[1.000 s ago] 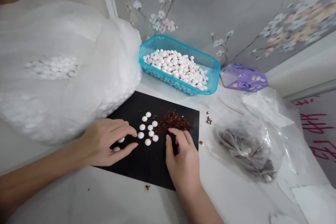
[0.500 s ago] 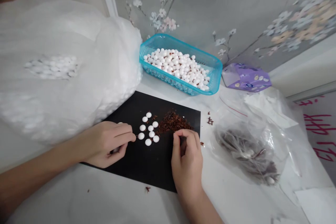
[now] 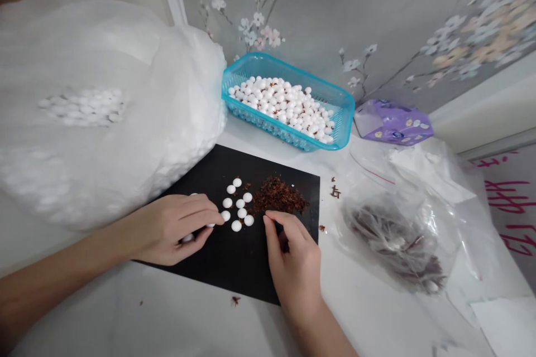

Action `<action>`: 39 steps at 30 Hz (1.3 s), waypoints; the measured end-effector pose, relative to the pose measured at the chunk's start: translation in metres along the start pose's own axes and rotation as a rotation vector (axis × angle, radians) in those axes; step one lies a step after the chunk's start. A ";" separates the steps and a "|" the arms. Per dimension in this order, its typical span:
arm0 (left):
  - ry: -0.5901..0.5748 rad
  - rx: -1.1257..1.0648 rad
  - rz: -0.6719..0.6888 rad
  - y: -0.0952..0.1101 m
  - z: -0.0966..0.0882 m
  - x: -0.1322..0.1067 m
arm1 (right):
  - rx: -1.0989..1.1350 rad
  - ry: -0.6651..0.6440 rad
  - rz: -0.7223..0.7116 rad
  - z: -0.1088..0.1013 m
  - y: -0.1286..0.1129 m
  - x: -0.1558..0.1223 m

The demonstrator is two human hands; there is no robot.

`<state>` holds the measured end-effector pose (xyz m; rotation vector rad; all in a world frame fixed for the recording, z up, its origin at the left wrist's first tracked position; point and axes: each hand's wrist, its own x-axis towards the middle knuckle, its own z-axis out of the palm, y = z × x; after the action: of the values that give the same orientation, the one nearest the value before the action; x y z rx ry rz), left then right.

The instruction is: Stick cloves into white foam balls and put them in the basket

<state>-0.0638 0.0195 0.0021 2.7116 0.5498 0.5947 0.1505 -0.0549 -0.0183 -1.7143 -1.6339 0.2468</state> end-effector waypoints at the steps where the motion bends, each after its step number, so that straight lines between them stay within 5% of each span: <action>1: 0.012 -0.045 -0.024 0.002 0.001 0.001 | 0.006 0.002 0.001 0.000 0.000 0.000; 6: -0.026 -0.328 -0.204 0.014 0.004 0.004 | 0.107 -0.050 -0.025 -0.003 -0.002 -0.002; 17: -0.134 -0.434 -0.364 0.010 0.009 0.004 | 0.402 -0.317 -0.012 0.003 -0.026 -0.008; 27: -0.132 -0.496 -0.449 0.009 0.010 0.006 | 0.339 -0.265 -0.011 0.009 -0.025 -0.010; 39: -0.121 -0.529 -0.504 0.012 0.007 0.008 | 0.171 -0.291 -0.178 0.009 -0.027 -0.010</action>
<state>-0.0503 0.0110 0.0027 1.9939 0.8630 0.3679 0.1221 -0.0633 -0.0116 -1.4453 -1.9031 0.5542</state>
